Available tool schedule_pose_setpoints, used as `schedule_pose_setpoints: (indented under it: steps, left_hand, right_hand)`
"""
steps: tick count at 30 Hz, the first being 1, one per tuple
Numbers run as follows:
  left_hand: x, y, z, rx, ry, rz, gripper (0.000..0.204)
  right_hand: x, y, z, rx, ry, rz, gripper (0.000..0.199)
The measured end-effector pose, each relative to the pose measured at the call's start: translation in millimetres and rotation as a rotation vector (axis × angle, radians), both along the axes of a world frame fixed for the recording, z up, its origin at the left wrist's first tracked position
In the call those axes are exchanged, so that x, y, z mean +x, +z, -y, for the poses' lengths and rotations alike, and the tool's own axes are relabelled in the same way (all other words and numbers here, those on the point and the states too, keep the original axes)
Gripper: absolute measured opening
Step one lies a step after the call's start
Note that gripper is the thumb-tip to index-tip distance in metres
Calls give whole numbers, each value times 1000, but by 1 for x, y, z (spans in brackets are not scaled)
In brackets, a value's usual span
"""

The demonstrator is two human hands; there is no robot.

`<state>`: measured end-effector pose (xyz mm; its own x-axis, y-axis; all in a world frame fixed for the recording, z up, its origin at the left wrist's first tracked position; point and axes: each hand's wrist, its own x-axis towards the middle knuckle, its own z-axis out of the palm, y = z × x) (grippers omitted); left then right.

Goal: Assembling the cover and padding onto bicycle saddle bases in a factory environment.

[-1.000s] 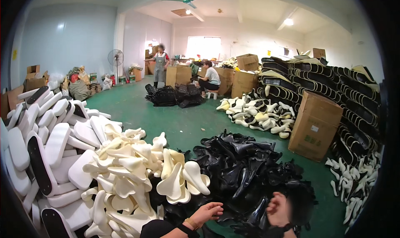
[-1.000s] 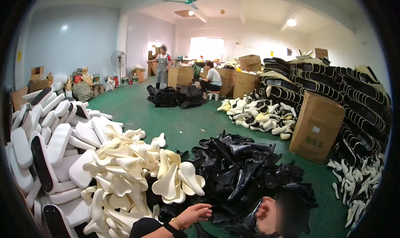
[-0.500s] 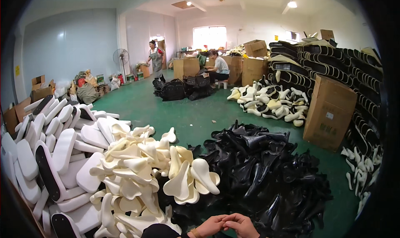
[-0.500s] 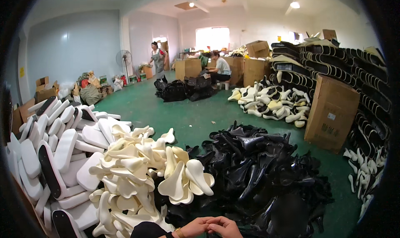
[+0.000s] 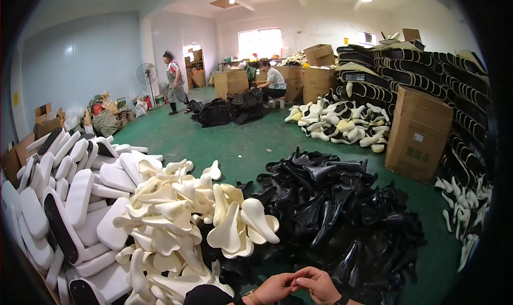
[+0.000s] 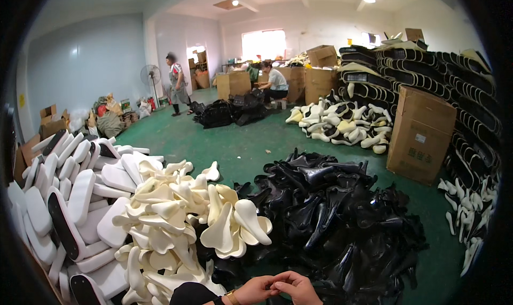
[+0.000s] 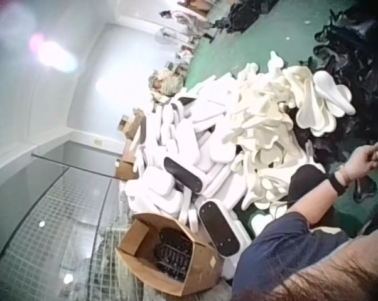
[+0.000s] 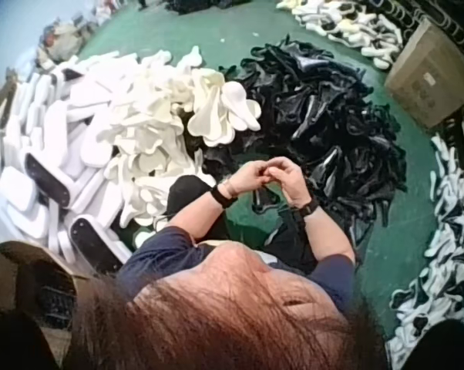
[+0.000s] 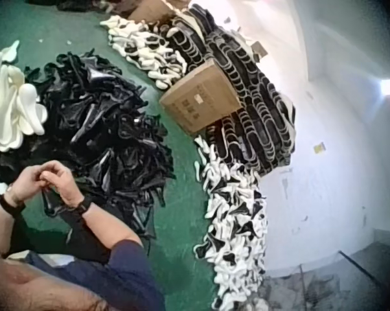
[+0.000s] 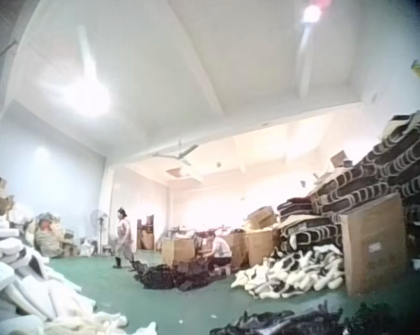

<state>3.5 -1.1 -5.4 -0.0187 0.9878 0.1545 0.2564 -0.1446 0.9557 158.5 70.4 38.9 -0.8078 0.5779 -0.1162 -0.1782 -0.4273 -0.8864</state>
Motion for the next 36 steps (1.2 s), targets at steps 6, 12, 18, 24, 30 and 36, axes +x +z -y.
schedule_pose_setpoints:
  steps: [6,12,18,24,30,36]
  left_hand:
    - [-2,-10,4,13,-17,-91,42]
    - [-8,-20,5,-81,-49,-98,39]
    - [-5,-38,2,-8,-3,-75,28]
    - [-5,-44,0,-43,-7,-49,31]
    - [3,-1,6,-97,-14,-210,35]
    - [3,3,7,-194,23,-276,32]
  right_hand:
    - [0,-7,9,58,5,-20,19]
    - [1,-6,13,67,0,-26,18]
    - [0,-12,14,96,9,-16,16]
    - [-1,-18,10,110,4,-41,15]
    - [1,-23,8,211,3,-10,14]
    - [1,-22,9,265,10,-7,14]
